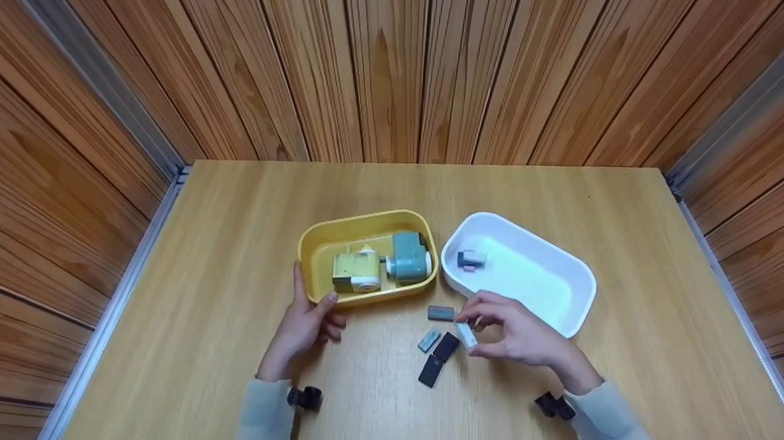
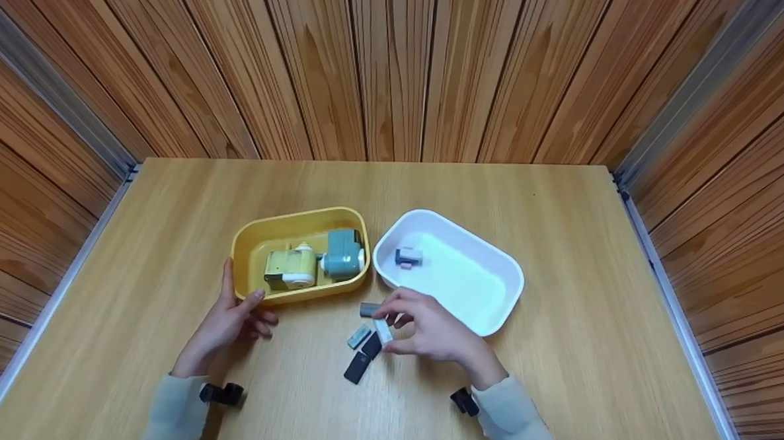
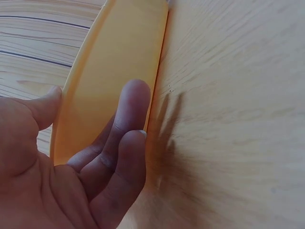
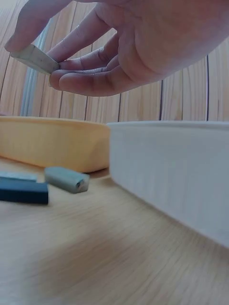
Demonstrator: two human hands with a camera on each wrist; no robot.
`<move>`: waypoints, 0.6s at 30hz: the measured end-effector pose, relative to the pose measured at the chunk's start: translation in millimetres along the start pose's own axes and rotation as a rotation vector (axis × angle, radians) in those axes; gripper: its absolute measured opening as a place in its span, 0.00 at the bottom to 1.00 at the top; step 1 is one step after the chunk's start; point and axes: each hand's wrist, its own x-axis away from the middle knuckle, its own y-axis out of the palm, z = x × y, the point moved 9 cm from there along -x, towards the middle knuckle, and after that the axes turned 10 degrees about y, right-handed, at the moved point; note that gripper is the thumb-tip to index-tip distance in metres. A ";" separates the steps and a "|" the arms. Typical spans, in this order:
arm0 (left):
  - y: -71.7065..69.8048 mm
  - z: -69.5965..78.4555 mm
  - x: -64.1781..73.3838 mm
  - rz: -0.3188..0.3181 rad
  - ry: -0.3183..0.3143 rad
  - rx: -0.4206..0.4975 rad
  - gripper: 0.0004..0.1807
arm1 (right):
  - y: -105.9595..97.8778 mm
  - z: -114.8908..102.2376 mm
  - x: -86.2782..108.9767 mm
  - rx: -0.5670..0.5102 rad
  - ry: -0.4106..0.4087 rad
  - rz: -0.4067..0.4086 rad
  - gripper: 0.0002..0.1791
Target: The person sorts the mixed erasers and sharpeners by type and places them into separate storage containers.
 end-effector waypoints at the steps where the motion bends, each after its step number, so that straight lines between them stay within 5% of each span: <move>1: -0.2 -0.1 0.1 0.001 -0.003 0.000 0.50 | -2.7 -0.4 0.3 0.002 0.000 0.009 0.24; 18: -0.7 -1.4 0.7 -0.004 -0.007 -0.014 0.50 | -58.7 -24.8 7.6 0.063 -0.053 0.186 0.22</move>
